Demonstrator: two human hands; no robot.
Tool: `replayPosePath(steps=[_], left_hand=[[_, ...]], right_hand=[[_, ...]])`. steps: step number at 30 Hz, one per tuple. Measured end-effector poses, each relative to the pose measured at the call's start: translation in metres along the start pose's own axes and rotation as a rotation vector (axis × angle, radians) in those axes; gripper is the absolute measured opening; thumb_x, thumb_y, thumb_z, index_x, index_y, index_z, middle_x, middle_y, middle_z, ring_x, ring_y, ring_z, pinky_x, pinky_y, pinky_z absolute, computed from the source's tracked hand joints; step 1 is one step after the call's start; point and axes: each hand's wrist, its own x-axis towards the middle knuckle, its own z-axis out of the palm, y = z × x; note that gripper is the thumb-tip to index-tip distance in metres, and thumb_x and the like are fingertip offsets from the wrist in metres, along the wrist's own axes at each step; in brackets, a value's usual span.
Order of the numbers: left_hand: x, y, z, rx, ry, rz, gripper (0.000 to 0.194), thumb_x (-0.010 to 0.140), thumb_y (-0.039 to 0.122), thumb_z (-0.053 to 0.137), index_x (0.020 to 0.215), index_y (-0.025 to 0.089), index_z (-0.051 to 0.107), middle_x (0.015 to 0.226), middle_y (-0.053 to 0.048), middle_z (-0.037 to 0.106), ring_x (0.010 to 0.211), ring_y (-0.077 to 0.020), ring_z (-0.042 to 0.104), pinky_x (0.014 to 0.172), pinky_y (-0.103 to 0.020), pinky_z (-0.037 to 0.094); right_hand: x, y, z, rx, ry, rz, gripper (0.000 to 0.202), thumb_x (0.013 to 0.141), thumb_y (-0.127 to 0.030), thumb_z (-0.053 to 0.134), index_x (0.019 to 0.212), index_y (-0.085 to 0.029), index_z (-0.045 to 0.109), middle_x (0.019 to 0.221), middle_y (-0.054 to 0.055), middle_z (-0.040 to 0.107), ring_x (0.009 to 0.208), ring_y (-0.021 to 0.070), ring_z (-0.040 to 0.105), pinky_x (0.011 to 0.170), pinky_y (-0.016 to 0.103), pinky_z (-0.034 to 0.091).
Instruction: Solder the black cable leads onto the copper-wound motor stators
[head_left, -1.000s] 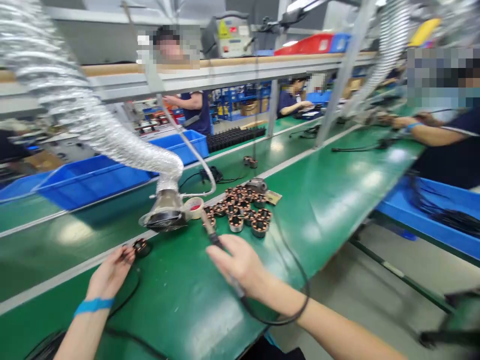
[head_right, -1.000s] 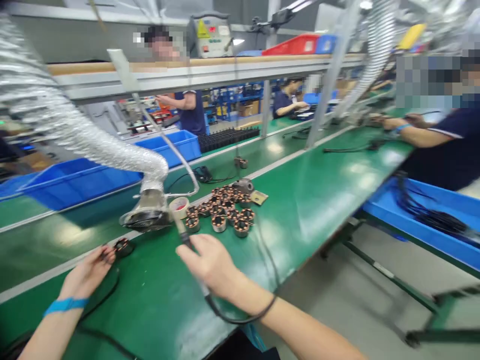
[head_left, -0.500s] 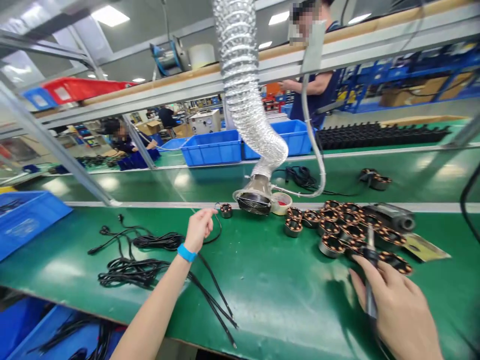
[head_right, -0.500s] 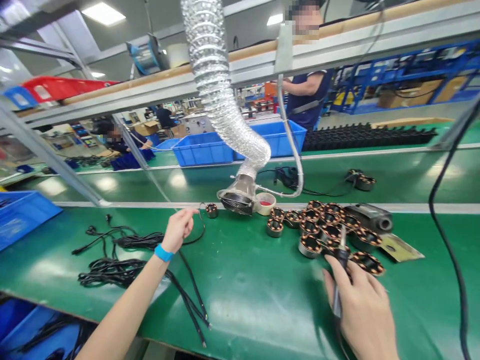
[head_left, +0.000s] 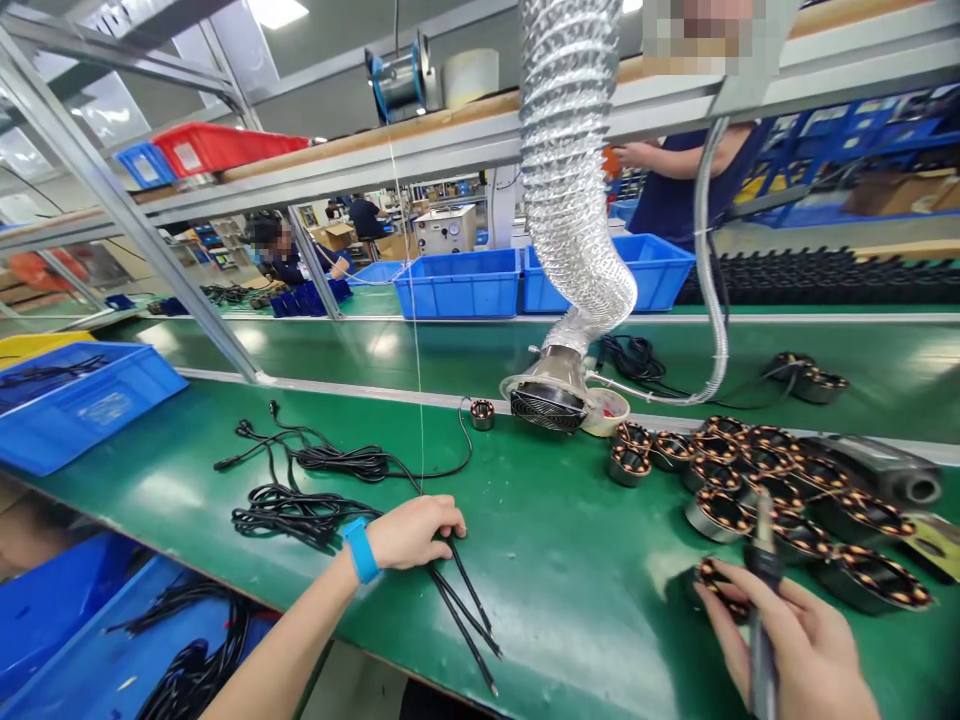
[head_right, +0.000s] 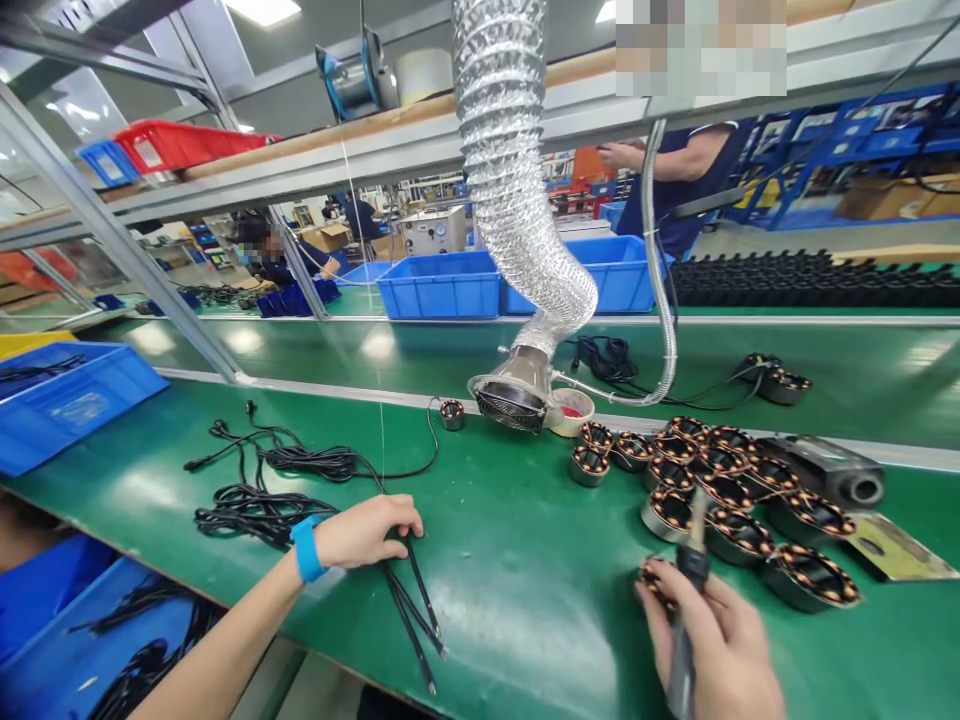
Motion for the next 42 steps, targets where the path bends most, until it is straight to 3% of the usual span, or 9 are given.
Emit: replayPosePath(steps=[4,11,15,18,21,26,32,37,42], left_hand=[[0.016,-0.002,0.013,-0.052,0.148,-0.016,0.004,0.084,0.022,0.068,0.085,0.019,0.070,0.081,-0.002,0.063,0.074,-0.0158,0.060,0.070,-0.025,0.043],[0.044,0.010,0.004,-0.118,0.293,-0.034,0.035,0.098,0.032,0.041,0.087,0.018,0.072,0.084,-0.005,0.069,0.081,-0.0191,0.062,0.076,-0.028,0.043],[0.065,0.017,-0.004,-0.223,0.285,-0.121,0.041,0.097,0.041,0.040,0.088,0.018,0.072,0.062,0.000,0.060,0.061,-0.0175,0.056,0.062,-0.027,0.039],[0.082,0.022,-0.002,-0.317,0.359,-0.136,0.038,0.092,0.044,0.047,0.085,0.017,0.073,0.064,0.000,0.062,0.062,-0.0174,0.055,0.061,-0.027,0.038],[0.096,0.026,0.004,-0.539,0.413,-0.133,0.034,0.085,0.046,0.058,0.087,0.015,0.071,0.073,-0.003,0.067,0.068,-0.0177,0.057,0.066,-0.027,0.041],[0.104,0.026,0.011,-0.921,0.321,-0.079,0.030,0.074,0.044,0.070,0.075,0.013,0.067,0.070,-0.002,0.063,0.068,-0.0141,0.052,0.068,-0.026,0.040],[0.102,0.016,0.014,-1.118,0.204,-0.123,0.037,0.072,0.048,0.069,0.076,0.011,0.066,0.062,0.002,0.055,0.043,-0.0043,0.029,0.045,-0.023,0.016],[0.101,0.017,0.016,-1.208,0.156,-0.167,0.040,0.072,0.051,0.069,0.076,0.011,0.064,0.062,0.003,0.052,0.041,-0.0024,0.023,0.043,-0.025,0.010],[0.097,0.016,0.012,-1.095,0.241,-0.201,0.039,0.074,0.050,0.069,0.076,0.010,0.068,0.060,0.003,0.055,0.043,-0.0040,0.028,0.044,-0.025,0.013]], right_hand=[[0.011,-0.038,0.026,0.143,-0.160,-0.103,0.034,0.096,-0.024,0.054,0.130,-0.024,0.055,0.118,0.012,0.056,0.102,0.0234,0.064,0.085,0.038,0.054],[0.043,-0.083,0.066,0.464,-0.575,-0.169,0.036,0.096,-0.012,0.045,0.127,-0.028,0.054,0.124,0.008,0.052,0.109,0.0184,0.060,0.094,0.034,0.054],[0.049,-0.091,0.081,0.349,-0.393,-0.126,0.036,0.090,-0.010,0.051,0.121,-0.026,0.056,0.113,0.007,0.054,0.094,0.0182,0.062,0.085,0.035,0.056],[0.049,-0.098,0.088,0.233,-0.301,-0.108,0.032,0.087,-0.020,0.063,0.118,-0.023,0.057,0.113,0.011,0.054,0.097,0.0233,0.061,0.084,0.039,0.056],[0.050,-0.105,0.093,0.140,-0.312,-0.095,0.039,0.084,-0.030,0.071,0.118,-0.022,0.055,0.115,0.013,0.053,0.099,0.0273,0.061,0.084,0.043,0.056],[0.053,-0.104,0.104,0.162,-0.331,-0.087,0.036,0.086,-0.026,0.068,0.119,-0.023,0.052,0.116,0.012,0.051,0.089,0.0233,0.065,0.076,0.038,0.059],[0.061,-0.092,0.110,0.309,-0.458,-0.155,0.029,0.091,-0.020,0.058,0.119,-0.025,0.052,0.120,0.010,0.049,0.090,0.0193,0.068,0.078,0.032,0.059],[0.058,-0.088,0.115,0.375,-0.427,-0.164,0.031,0.091,-0.018,0.057,0.122,-0.026,0.051,0.120,0.010,0.050,0.099,0.0209,0.068,0.084,0.032,0.059],[0.050,-0.085,0.122,0.409,-0.354,-0.141,0.032,0.090,-0.018,0.059,0.121,-0.025,0.052,0.119,0.011,0.052,0.104,0.0230,0.067,0.087,0.037,0.059]])
